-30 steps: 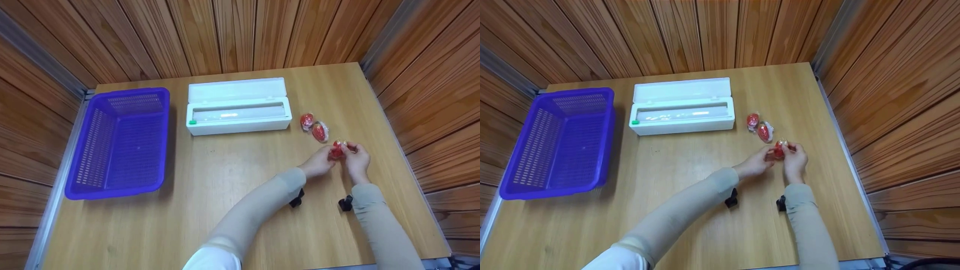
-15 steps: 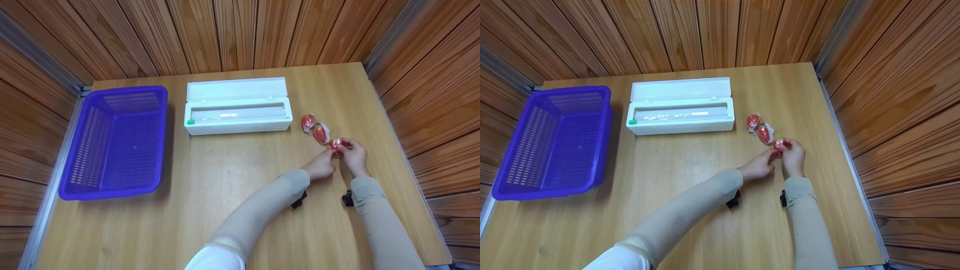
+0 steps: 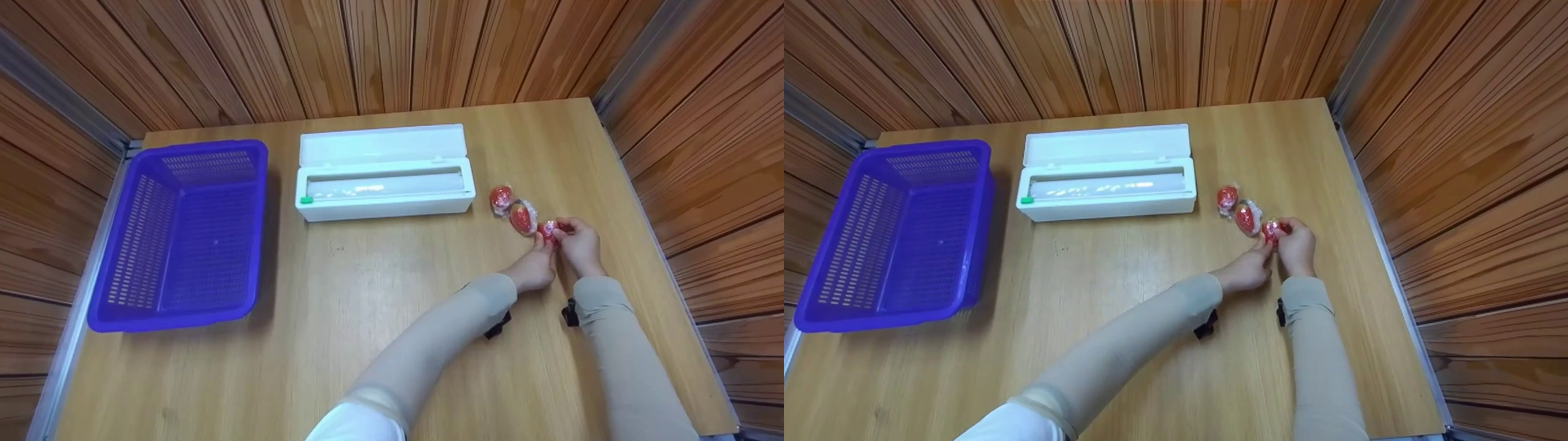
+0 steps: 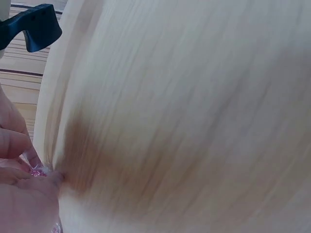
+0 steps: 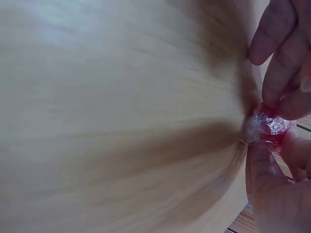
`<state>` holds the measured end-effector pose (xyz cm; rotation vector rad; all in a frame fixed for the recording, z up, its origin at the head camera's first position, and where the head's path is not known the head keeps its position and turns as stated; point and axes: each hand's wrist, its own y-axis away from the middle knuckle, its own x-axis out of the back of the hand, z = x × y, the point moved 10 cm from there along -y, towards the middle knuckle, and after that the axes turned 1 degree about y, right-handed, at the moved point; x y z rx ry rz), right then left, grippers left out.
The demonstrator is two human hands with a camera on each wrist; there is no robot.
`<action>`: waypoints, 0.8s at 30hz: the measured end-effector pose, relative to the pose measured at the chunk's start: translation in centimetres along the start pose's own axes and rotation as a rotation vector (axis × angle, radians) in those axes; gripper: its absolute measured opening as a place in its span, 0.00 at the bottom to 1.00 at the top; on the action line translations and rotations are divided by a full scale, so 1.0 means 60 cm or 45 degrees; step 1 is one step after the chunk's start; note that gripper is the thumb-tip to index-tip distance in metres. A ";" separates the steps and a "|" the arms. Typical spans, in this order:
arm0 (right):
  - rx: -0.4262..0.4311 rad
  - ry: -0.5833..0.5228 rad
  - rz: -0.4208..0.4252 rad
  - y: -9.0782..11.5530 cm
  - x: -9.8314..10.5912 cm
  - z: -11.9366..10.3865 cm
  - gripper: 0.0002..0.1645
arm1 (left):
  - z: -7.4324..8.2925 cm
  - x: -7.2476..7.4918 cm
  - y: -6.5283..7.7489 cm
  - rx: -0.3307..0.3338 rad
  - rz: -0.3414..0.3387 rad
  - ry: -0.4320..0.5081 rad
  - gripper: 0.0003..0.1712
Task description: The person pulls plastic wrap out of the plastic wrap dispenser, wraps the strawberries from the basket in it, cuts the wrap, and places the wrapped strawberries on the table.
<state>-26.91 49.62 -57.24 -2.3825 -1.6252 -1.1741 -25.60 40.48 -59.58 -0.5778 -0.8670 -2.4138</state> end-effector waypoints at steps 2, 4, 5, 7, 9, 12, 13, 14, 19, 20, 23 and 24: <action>-0.016 -0.008 -0.012 -0.001 0.002 -0.003 0.22 | 0.001 0.000 -0.002 0.009 0.000 0.006 0.38; -0.034 -0.028 -0.032 -0.002 0.001 -0.006 0.22 | 0.002 0.002 -0.004 0.007 0.004 0.015 0.38; -0.042 -0.035 -0.040 -0.002 0.001 -0.008 0.22 | 0.003 0.002 -0.004 0.006 0.007 0.014 0.38; -0.045 -0.044 -0.048 -0.004 0.001 -0.011 0.22 | 0.005 0.003 -0.006 -0.003 0.014 -0.005 0.38; -0.041 -0.045 -0.057 -0.007 0.001 -0.012 0.22 | 0.007 0.005 -0.008 -0.016 0.024 -0.017 0.38; -0.036 -0.035 -0.062 -0.006 -0.004 -0.017 0.22 | 0.004 0.017 -0.004 -0.030 0.069 -0.023 0.35; -0.045 -0.036 -0.060 -0.007 -0.005 -0.016 0.22 | 0.003 0.021 -0.003 -0.034 0.092 -0.018 0.34; -0.054 -0.041 -0.055 -0.007 -0.005 -0.015 0.23 | 0.002 0.027 -0.002 -0.033 0.118 0.002 0.33; -0.087 -0.043 0.043 -0.007 0.000 -0.009 0.26 | 0.004 0.050 0.011 -0.072 0.223 0.048 0.26; -0.092 -0.043 0.062 -0.007 0.002 -0.009 0.27 | 0.007 0.053 0.015 -0.094 0.229 0.042 0.25; -0.128 -0.049 0.085 -0.006 0.003 -0.006 0.28 | 0.012 0.055 0.036 -0.135 0.198 0.061 0.20; -0.134 -0.045 0.090 -0.006 0.004 -0.006 0.28 | 0.012 0.054 0.046 -0.145 0.176 0.079 0.19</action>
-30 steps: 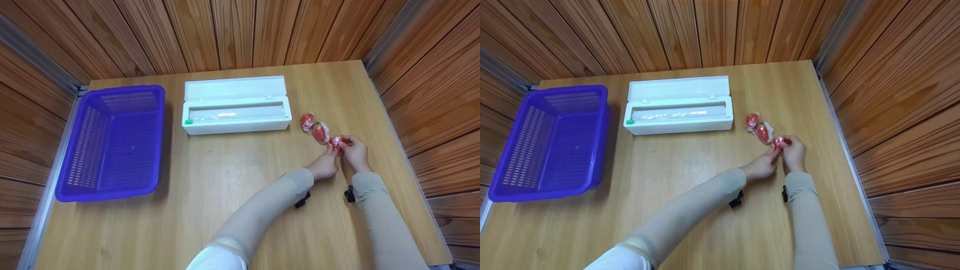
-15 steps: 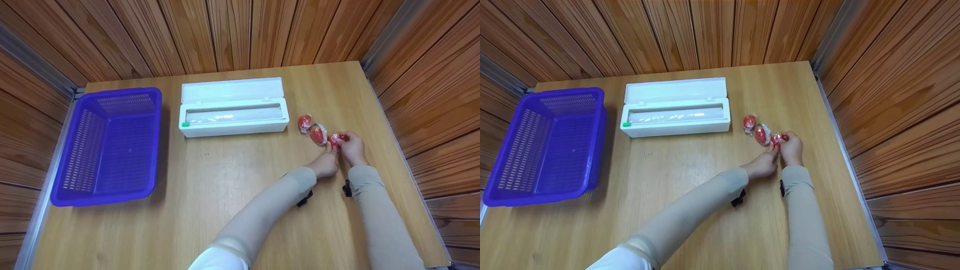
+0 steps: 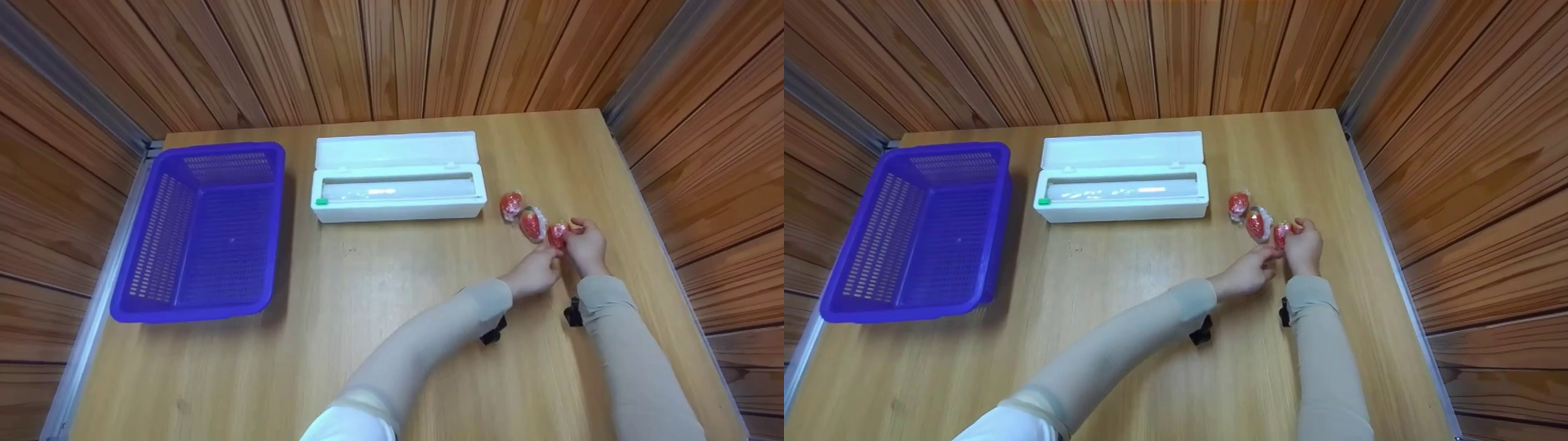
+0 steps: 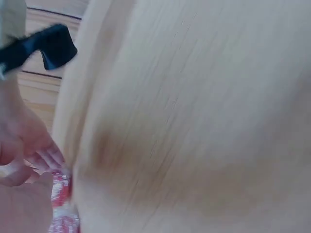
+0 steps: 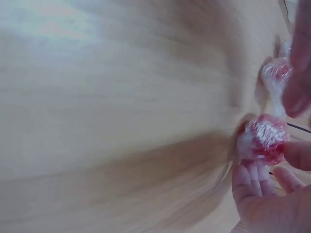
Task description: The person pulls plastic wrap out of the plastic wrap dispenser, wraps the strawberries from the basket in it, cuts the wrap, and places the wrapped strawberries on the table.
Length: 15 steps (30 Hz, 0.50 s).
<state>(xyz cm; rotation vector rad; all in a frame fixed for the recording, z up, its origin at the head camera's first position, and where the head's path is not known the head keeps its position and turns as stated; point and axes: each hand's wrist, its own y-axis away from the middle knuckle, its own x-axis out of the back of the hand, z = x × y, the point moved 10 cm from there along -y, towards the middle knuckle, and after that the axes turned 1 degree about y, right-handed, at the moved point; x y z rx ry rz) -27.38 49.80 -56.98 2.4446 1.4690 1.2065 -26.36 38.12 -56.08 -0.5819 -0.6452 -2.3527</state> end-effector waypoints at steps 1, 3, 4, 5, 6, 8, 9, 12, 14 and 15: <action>-0.009 0.000 -0.004 0.001 -0.001 0.000 0.28 | -0.001 0.001 0.010 -0.001 -0.019 0.020 0.17; -0.037 0.006 -0.014 0.002 -0.002 0.003 0.28 | -0.009 0.003 0.032 0.020 -0.062 0.080 0.16; -0.054 0.005 -0.015 0.003 -0.002 0.005 0.28 | -0.014 0.005 0.045 0.021 -0.081 0.098 0.15; -0.064 0.010 -0.009 0.003 -0.001 0.006 0.28 | -0.019 0.007 0.056 0.018 -0.095 0.103 0.14; -0.074 0.015 0.002 0.004 0.000 0.007 0.28 | -0.023 0.011 0.068 0.001 -0.105 0.092 0.14; -0.096 0.016 0.021 0.005 0.000 0.008 0.29 | -0.034 0.023 0.090 -0.019 -0.108 0.077 0.14; -0.091 0.018 0.039 0.006 0.001 0.006 0.29 | -0.040 0.030 0.101 -0.032 -0.105 0.078 0.13; -0.076 0.004 0.049 0.009 -0.002 0.001 0.30 | -0.062 0.052 0.133 -0.052 -0.084 0.126 0.13; -0.070 -0.014 0.034 0.012 -0.008 -0.002 0.31 | -0.079 0.066 0.155 -0.048 -0.070 0.179 0.12; -0.077 -0.030 0.015 0.014 -0.013 -0.001 0.31 | -0.087 0.072 0.165 -0.052 -0.058 0.202 0.12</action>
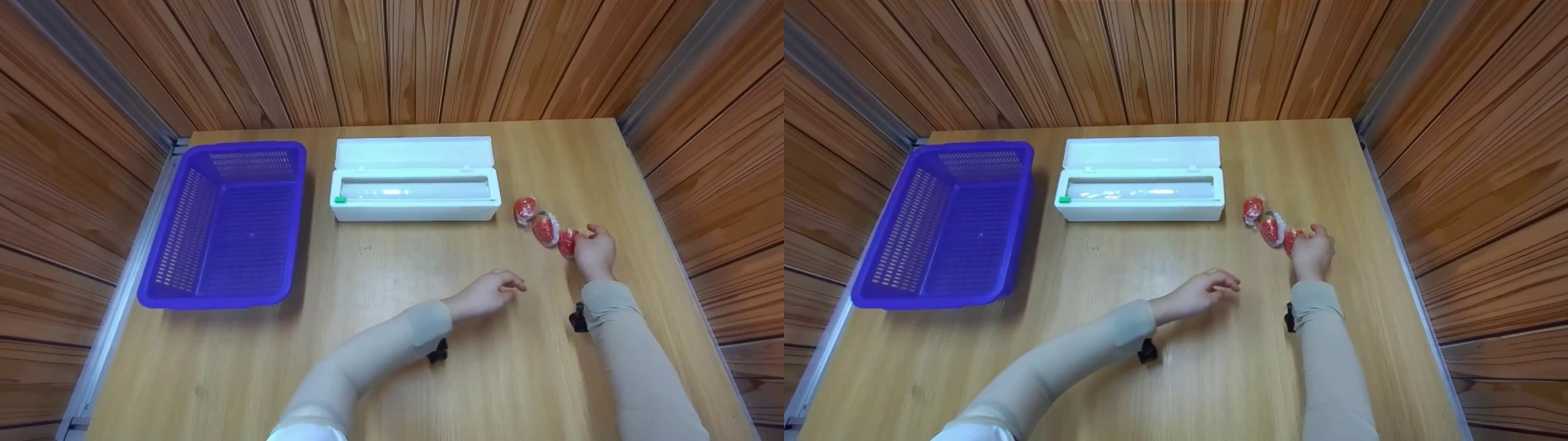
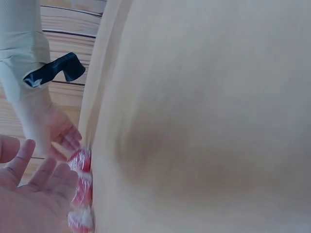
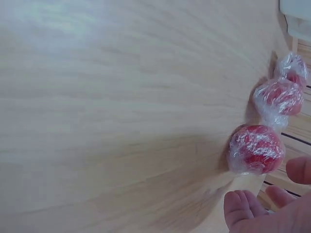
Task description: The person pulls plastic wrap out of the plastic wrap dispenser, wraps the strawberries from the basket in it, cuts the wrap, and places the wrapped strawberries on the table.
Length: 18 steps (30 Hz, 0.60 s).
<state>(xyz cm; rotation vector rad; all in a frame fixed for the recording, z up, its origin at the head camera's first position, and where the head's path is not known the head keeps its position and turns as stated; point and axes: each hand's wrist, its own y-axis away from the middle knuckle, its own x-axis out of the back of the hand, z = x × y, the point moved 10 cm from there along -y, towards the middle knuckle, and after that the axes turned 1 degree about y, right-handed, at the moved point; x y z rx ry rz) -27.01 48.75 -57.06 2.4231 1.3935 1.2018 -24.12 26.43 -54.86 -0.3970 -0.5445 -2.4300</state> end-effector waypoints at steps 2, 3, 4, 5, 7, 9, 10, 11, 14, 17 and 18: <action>-0.021 -0.020 -0.035 -0.001 -0.006 0.003 0.31 | -0.012 0.013 0.014 -0.012 0.023 0.020 0.11; -0.029 -0.022 -0.043 -0.002 -0.008 0.006 0.31 | -0.018 0.019 0.020 -0.018 0.038 0.026 0.11; -0.030 -0.021 -0.043 -0.003 -0.008 0.007 0.31 | -0.023 0.026 0.026 -0.024 0.055 0.033 0.11; -0.030 -0.019 -0.043 -0.004 -0.009 0.008 0.31 | -0.029 0.032 0.031 -0.027 0.073 0.041 0.11; -0.036 -0.013 -0.048 -0.007 -0.011 0.011 0.31 | -0.042 0.045 0.040 -0.018 0.103 0.055 0.10; -0.049 0.002 -0.045 -0.007 -0.011 0.019 0.31 | -0.055 0.054 0.048 -0.002 0.124 0.060 0.10; -0.048 0.017 -0.043 -0.007 -0.010 0.022 0.31 | -0.060 0.058 0.051 0.000 0.133 0.063 0.09; -0.050 0.032 -0.040 -0.007 -0.010 0.024 0.31 | -0.065 0.063 0.052 0.001 0.142 0.056 0.09; -0.039 0.079 -0.025 -0.007 -0.010 0.027 0.31 | -0.080 0.080 0.048 0.019 0.156 -0.003 0.10; 0.015 0.138 0.023 -0.006 -0.009 0.019 0.27 | -0.094 0.104 0.037 0.040 0.165 -0.127 0.11; 0.036 0.157 0.042 -0.005 -0.008 0.014 0.25 | -0.098 0.114 0.033 0.050 0.163 -0.182 0.12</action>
